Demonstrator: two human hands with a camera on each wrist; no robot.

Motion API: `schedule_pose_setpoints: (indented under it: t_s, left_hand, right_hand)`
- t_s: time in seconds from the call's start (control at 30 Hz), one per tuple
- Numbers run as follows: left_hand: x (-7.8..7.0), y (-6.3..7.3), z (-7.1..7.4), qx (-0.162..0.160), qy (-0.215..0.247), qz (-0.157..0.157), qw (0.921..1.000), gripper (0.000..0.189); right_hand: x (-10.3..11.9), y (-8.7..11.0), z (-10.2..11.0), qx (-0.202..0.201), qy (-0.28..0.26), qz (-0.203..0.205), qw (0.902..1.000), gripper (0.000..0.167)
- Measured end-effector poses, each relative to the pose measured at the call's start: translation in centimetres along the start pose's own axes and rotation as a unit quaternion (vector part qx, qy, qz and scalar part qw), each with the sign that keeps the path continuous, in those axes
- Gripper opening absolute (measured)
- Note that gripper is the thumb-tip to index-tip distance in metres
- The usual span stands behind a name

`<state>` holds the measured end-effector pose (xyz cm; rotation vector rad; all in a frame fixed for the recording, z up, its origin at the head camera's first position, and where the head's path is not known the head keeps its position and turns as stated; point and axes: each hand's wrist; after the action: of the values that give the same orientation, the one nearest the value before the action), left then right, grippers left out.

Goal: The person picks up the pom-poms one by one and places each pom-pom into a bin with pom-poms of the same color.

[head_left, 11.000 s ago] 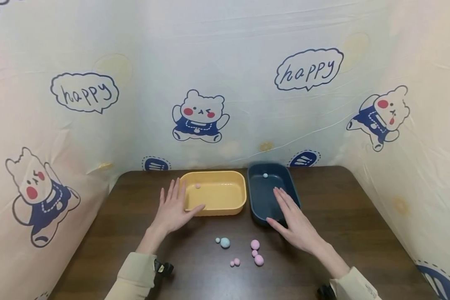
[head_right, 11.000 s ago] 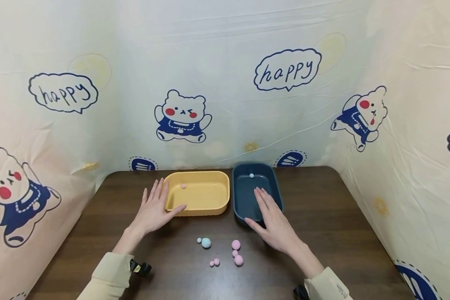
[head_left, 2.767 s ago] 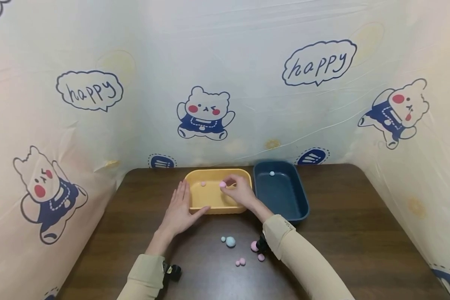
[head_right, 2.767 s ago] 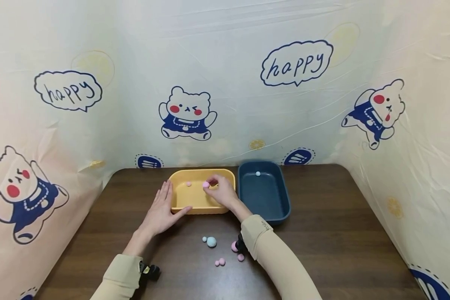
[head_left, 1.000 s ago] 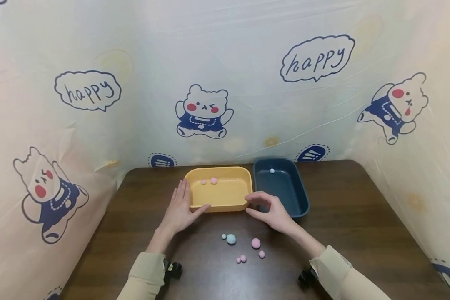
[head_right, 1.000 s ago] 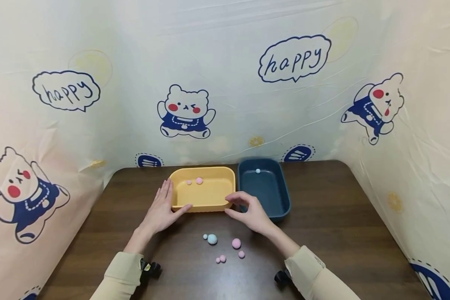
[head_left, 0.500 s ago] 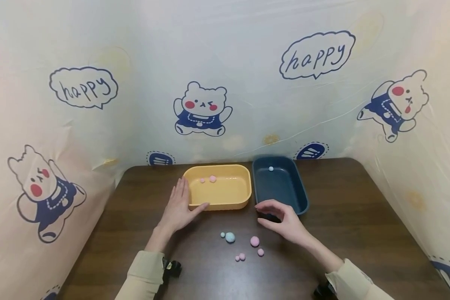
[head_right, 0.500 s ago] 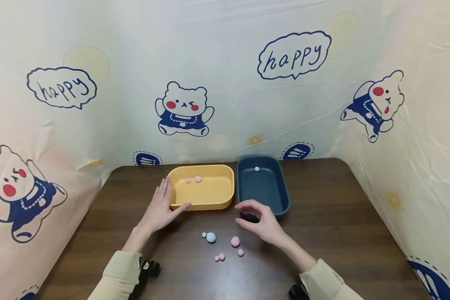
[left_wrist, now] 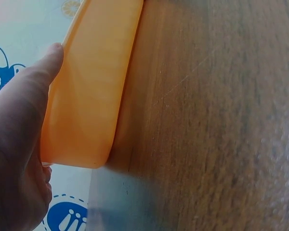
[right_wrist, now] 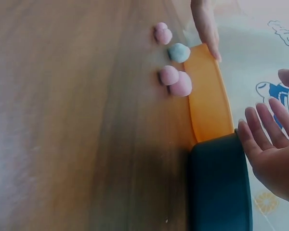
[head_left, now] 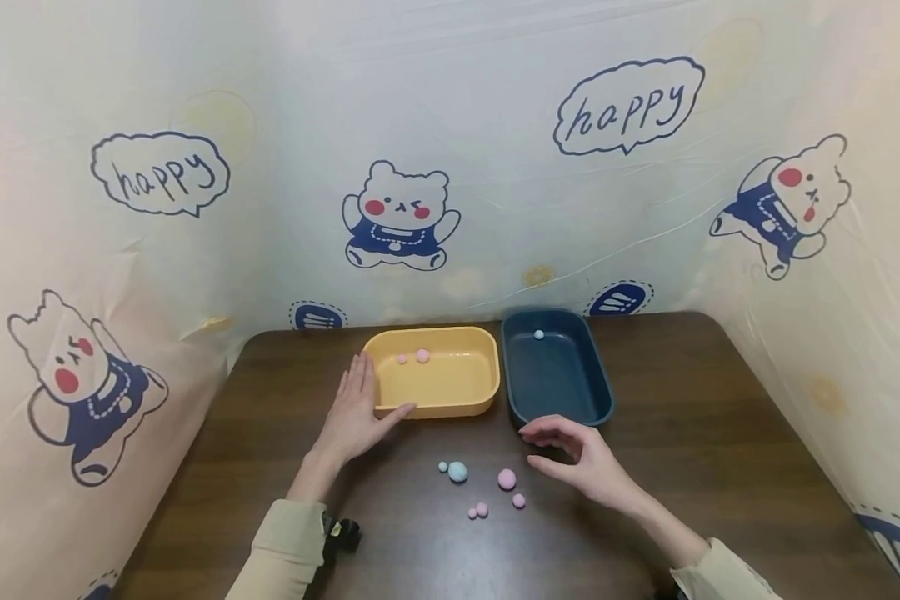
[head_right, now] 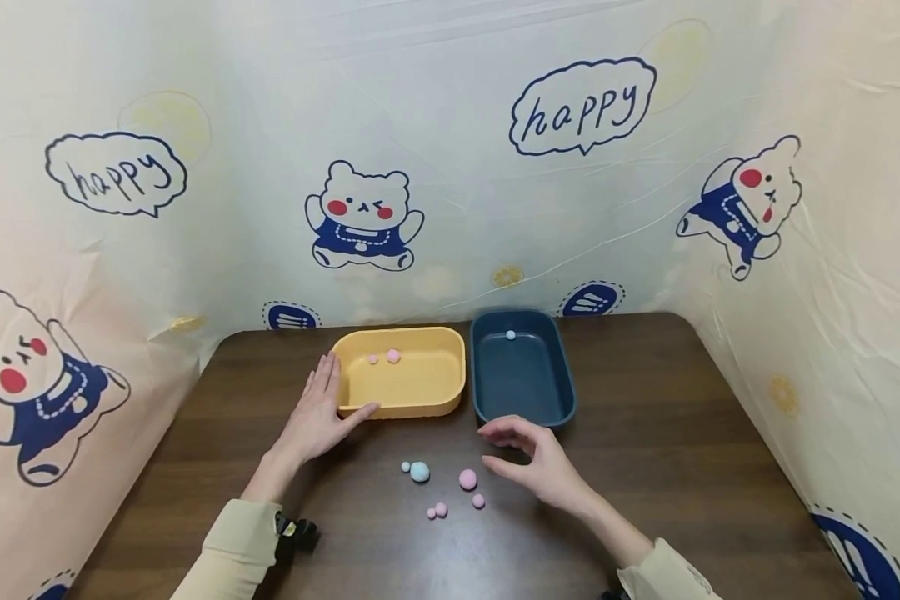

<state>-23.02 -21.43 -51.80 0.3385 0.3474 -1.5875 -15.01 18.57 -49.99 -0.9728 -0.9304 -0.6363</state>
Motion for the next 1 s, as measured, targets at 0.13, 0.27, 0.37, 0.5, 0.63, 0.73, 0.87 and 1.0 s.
schedule_pose_setpoints:
  t_s: [0.13, 0.27, 0.37, 0.5, 0.63, 0.73, 0.87, 1.0]
  left_hand:
    - [0.0, -0.1, 0.3, -0.002, -0.002, -0.003, 1.0, 0.129]
    - [0.1, -0.1, 0.3, 0.0, -0.004, -0.001, 1.0, 0.129]
    - [0.1, -0.1, 0.2, 0.002, -0.002, 0.002, 1.0, 0.13]
    - [0.1, -0.1, -0.1, -0.001, 0.0, 0.003, 1.0, 0.129]
    - [0.2, -0.2, -0.2, -0.003, -0.003, 0.003, 1.0, 0.129]
    - [0.2, -0.3, -0.2, -0.002, -0.004, 0.004, 1.0, 0.13]
    - [0.2, -0.2, -0.2, -0.002, -0.002, 0.005, 1.0, 0.129]
    - [0.2, -0.2, -0.2, -0.002, 0.001, 0.004, 1.0, 0.129]
  right_hand:
    - [-0.4, 0.8, 0.1, 0.004, -0.003, 0.018, 0.9998, 0.032]
    - [-1.2, 1.6, 0.4, 0.011, -0.004, 0.018, 0.9998, 0.034]
    - [-1.8, 2.1, 0.6, 0.019, -0.007, 0.012, 0.9997, 0.034]
    - [-2.6, 2.5, 0.7, 0.027, -0.013, 0.008, 0.9995, 0.035]
    - [-3.4, 2.7, 0.4, 0.031, -0.008, 0.017, 0.9993, 0.035]
    - [-3.9, 2.8, 0.0, 0.035, 0.002, 0.024, 0.9991, 0.035]
    - [-4.0, 2.9, -0.4, 0.041, 0.019, 0.019, 0.9988, 0.035]
    - [-3.9, 3.0, -0.7, 0.051, 0.039, -0.005, 0.998, 0.035]
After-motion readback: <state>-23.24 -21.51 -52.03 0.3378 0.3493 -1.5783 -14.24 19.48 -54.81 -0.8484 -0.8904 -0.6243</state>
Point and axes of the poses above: each hand's wrist, its own y-axis away from the middle knuckle, its own z-axis out of the back of the hand, x = y × z, and after that the axes turned 7 degrees about z, right-handed
